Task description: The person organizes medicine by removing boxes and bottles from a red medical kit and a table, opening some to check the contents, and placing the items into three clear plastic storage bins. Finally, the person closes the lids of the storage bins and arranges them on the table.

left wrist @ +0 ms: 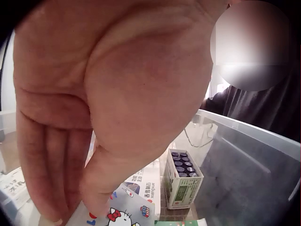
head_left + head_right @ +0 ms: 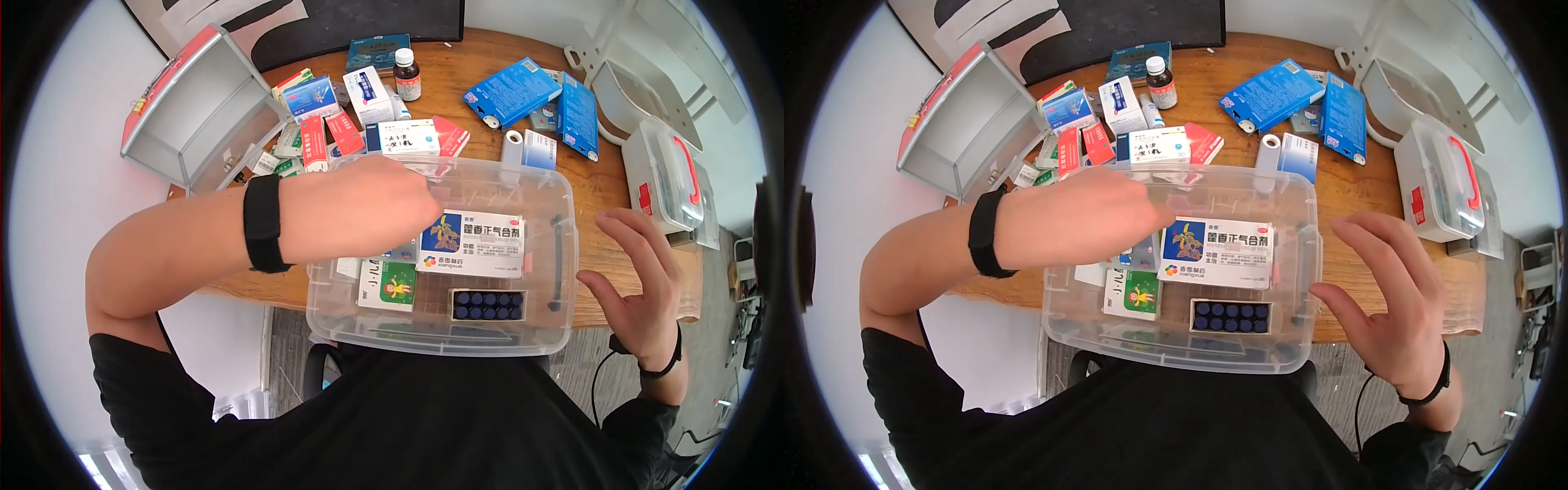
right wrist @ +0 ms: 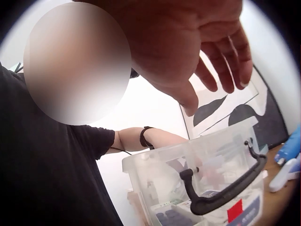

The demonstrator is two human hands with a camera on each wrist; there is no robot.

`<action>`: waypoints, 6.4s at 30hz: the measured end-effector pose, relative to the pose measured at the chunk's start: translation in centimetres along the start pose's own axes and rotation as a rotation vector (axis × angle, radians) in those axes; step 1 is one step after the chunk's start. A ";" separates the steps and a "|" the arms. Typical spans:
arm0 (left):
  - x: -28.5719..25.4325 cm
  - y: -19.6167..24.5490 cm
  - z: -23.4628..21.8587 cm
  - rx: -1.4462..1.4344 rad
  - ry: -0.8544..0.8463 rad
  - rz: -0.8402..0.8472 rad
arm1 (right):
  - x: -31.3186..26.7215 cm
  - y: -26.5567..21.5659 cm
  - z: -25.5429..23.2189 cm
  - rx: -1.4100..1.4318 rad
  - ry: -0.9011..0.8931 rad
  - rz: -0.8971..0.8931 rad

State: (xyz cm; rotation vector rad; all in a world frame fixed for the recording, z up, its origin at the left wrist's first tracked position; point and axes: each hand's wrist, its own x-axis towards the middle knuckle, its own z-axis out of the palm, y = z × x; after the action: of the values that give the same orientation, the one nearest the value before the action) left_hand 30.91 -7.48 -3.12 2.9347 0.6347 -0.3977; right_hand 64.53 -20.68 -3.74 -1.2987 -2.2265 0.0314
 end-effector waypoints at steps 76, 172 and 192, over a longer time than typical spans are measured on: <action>-11.5 3.9 -3.0 -0.079 0.233 -0.284 | 15.0 18.0 7.1 -0.219 -0.271 0.146; -11.7 6.6 14.3 -0.466 1.021 -0.304 | 25.2 29.5 15.7 -0.470 -0.581 0.223; -11.5 6.1 14.6 -0.449 1.047 -0.248 | 22.2 15.9 3.2 -0.629 -0.117 0.268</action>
State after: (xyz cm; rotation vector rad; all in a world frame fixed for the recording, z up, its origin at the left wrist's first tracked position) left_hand 19.96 -19.89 -13.61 2.4249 0.9960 1.1791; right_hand 67.31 6.55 -1.02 -1.9605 -2.2241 -0.5457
